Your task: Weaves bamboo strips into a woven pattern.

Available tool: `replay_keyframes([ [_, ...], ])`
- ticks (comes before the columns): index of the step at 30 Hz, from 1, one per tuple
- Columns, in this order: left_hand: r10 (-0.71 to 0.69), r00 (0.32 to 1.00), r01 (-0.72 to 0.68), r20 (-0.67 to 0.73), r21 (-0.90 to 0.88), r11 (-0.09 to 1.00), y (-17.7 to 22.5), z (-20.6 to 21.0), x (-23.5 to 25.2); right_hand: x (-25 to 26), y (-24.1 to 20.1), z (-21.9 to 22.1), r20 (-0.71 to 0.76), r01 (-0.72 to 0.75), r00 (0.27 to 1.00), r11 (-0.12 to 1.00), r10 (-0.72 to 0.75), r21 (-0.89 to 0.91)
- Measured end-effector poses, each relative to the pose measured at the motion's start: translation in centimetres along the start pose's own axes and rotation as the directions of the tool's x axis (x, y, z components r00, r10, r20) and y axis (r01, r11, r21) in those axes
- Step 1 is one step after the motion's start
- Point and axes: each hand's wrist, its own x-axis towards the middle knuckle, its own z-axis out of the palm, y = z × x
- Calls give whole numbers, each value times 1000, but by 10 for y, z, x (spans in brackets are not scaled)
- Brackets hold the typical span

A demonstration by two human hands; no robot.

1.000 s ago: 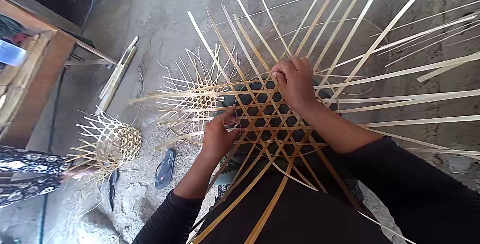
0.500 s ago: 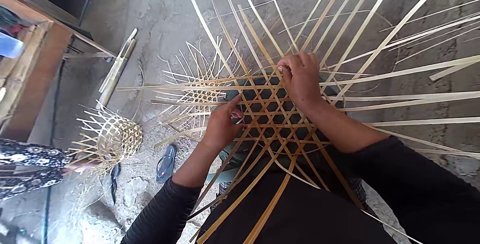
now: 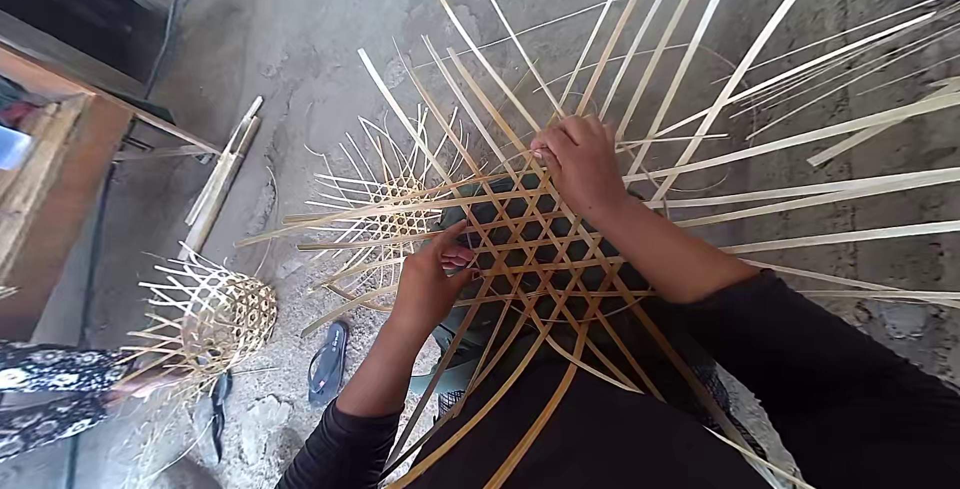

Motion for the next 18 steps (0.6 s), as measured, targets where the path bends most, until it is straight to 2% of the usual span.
replay_keyframes([
  [5, 9, 999, -7, -46, 29, 1000, 2, 7, 6, 0, 1, 7, -29, -9, 1000, 1000, 9, -20],
  [12, 70, 998, -70, 0, 29, 997, 0, 4, 17, 1, 5, 14, -34, -51, 998, 999, 51, 0],
  [18, 42, 988, -58, 150, 100, 993, 8, -15, 25, 3, 4, 15, -20, -62, 998, 998, 62, -16],
])
